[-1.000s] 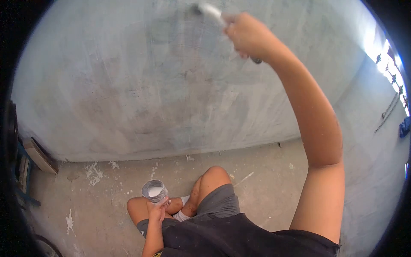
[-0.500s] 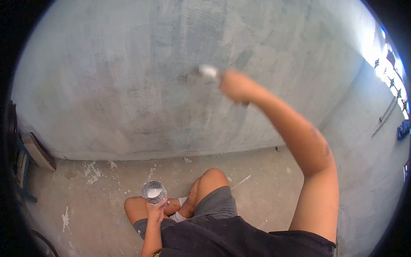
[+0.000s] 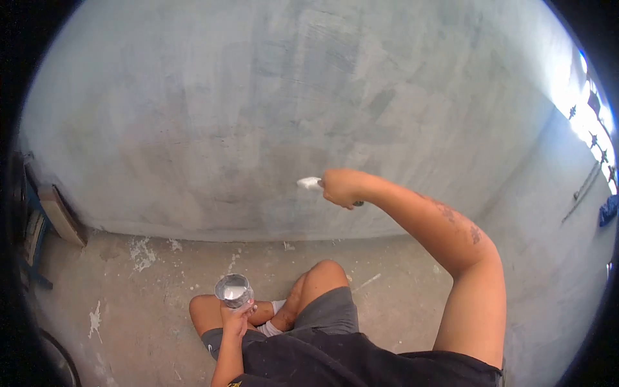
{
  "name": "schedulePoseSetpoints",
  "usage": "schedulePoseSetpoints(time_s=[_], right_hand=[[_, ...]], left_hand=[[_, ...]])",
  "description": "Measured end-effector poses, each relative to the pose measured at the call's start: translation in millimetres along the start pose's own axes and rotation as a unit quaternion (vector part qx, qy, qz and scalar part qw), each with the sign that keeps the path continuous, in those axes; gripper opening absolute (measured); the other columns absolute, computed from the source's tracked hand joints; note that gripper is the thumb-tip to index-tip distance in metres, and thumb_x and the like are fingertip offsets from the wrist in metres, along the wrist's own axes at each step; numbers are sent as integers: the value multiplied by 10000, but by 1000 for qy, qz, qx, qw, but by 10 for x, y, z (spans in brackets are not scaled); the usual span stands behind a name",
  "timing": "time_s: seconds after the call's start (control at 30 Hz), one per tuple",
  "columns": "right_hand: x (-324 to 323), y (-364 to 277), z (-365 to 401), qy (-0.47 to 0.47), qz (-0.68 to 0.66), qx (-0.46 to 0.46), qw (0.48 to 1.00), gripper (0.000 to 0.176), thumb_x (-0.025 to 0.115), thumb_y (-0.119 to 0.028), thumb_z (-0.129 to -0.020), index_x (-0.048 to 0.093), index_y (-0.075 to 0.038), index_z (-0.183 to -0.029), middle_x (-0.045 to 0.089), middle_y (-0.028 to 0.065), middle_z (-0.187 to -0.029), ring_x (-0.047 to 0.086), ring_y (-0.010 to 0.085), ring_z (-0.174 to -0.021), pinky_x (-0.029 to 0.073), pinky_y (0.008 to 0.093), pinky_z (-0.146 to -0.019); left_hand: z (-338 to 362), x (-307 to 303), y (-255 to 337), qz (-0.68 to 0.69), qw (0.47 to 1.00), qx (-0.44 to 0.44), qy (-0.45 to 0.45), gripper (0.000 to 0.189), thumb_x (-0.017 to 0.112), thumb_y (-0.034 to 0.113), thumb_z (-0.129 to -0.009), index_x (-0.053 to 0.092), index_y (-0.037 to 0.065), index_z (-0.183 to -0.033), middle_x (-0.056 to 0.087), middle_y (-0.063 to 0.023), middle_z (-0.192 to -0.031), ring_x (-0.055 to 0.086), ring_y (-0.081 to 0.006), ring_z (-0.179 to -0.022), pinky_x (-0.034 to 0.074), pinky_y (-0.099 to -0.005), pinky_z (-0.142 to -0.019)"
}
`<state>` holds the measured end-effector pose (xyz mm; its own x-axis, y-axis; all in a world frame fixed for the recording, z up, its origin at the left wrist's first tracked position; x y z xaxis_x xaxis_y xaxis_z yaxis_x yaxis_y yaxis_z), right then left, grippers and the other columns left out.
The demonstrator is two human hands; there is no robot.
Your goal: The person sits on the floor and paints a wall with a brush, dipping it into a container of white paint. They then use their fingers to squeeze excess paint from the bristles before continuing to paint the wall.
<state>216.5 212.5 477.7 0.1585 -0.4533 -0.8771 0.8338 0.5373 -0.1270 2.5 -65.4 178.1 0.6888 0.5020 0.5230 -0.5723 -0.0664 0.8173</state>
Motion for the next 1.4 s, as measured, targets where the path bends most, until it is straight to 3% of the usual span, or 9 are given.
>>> schedulePoseSetpoints(time_s=[0.17, 0.37, 0.5, 0.6, 0.87, 1.03, 1.13, 1.27, 1.4], right_hand=[[-1103, -201, 618, 307, -125, 81, 940, 438, 512, -153, -976, 512, -78, -1408, 574, 34, -653, 481, 120, -474, 434, 320, -440], [-1574, -317, 993, 604, -36, -53, 794, 480, 500, -140, -980, 448, -63, -1451, 547, 57, -608, 481, 158, -452, 422, 341, -437], [-1032, -285, 420, 280, 18, 48, 959, 453, 512, -146, -974, 496, -59, -1418, 560, 67, -616, 491, 182, -460, 440, 359, -456], [-957, -395, 633, 156, -45, 24, 986, 464, 521, -164, -980, 481, -71, -1433, 569, 62, -642, 486, 163, -468, 434, 352, -448], [-1949, -339, 1306, 618, -37, -21, 785, 479, 476, -106, -951, 468, -20, -1422, 640, 136, -755, 591, 223, -585, 494, 376, -539], [-1597, -443, 977, 355, -10, 79, 931, 504, 438, -73, -940, 452, -55, -1443, 668, 196, -874, 629, 286, -633, 519, 406, -584], [-1422, -386, 846, 382, 160, -103, 904, 461, 463, -78, -940, 506, -49, -1398, 682, 184, -916, 647, 298, -669, 522, 424, -590], [-1598, -308, 997, 544, 236, -73, 802, 458, 508, -100, -958, 505, -114, -1416, 672, 182, -845, 667, 317, -838, 542, 426, -717], [-1961, -47, 1421, 466, 357, 208, 782, 485, 513, -24, -911, 543, -154, -1377, 674, 164, -970, 675, 311, -882, 558, 417, -737]], left_hand=[[0, -229, -47, -13, 999, 24, 27, 460, 770, -42, -760, 543, 36, -1152, 628, -56, -902, 622, -160, -702, 553, -294, -588], [30, -280, -27, 39, 998, 11, 53, 655, 739, -131, -728, 432, 76, -1268, 634, -93, -970, 667, -200, -788, 568, -303, -616], [44, -257, -12, 1, 999, 17, 32, 551, 743, -96, -752, 488, 60, -1215, 632, -81, -963, 654, -189, -795, 562, -301, -607], [81, -216, 53, -24, 999, 24, 28, 502, 744, -68, -774, 515, 64, -1201, 634, -69, -959, 645, -184, -804, 562, -315, -612], [97, -267, 49, -21, 999, 31, 39, 552, 751, -79, -762, 491, 75, -1225, 641, -70, -947, 647, -183, -749, 567, -322, -618], [65, -332, -41, -27, 999, 24, 14, 555, 746, -85, -763, 486, 76, -1226, 640, -73, -955, 646, -188, -774, 567, -328, -640], [127, -240, 29, -25, 999, 11, 17, 578, 739, -90, -768, 470, 88, -1247, 634, -79, -987, 643, -190, -800, 568, -333, -656], [166, -200, 13, -24, 1000, 5, 15, 615, 739, -94, -768, 449, 108, -1271, 618, -82, -1038, 642, -196, -840, 568, -337, -661], [190, -88, 75, -10, 1000, 10, 5, 627, 747, -136, -722, 452, 59, -1239, 637, -100, -945, 655, -194, -736, 540, -270, -574]])
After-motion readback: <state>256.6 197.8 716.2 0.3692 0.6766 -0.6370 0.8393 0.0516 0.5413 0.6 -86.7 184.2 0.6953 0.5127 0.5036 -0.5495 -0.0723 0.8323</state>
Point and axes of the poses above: each hand's wrist, its own z-axis away from the middle knuckle, its own x-axis out of the palm, y = z × x, the point moved 4 cm from there along -z, towards the middle knuckle
